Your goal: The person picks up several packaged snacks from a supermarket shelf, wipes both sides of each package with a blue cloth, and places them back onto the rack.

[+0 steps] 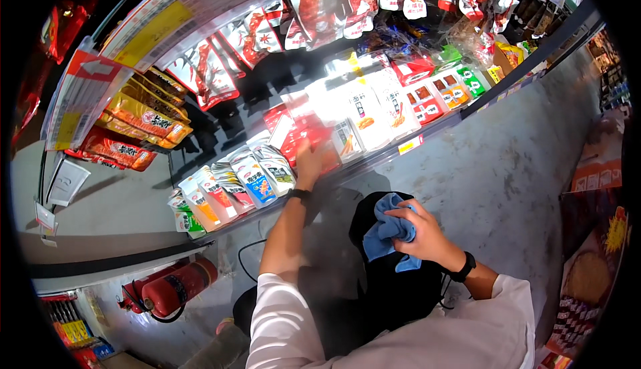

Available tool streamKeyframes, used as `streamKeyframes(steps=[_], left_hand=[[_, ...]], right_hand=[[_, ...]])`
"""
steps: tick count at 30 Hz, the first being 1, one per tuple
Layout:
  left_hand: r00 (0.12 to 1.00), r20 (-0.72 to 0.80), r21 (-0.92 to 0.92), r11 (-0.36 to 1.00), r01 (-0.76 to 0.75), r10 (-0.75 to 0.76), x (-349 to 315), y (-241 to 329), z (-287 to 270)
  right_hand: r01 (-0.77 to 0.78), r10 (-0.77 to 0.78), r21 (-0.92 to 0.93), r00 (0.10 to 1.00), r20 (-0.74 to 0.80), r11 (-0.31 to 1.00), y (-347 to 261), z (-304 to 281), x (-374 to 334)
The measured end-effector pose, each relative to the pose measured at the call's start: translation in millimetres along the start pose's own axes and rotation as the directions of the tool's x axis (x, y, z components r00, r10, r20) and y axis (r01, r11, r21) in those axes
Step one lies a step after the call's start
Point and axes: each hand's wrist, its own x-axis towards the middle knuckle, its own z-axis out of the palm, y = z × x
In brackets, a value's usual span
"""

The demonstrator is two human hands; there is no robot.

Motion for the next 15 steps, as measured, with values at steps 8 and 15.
streamKeyframes(steps=[8,15], left_hand=[[0.998,-0.044,-0.002,0.999,0.049,-0.049,-9,-18,11],[0.956,-0.255,-0.109,0.979,-0.174,0.142,-10,52,-13]], right_hand=[[-0.029,0.029,0.012,1.000,0.008,1.000,0,1,-7],[-0.059,0.057,0.043,0.997,0.044,0.997,-3,1,-8]])
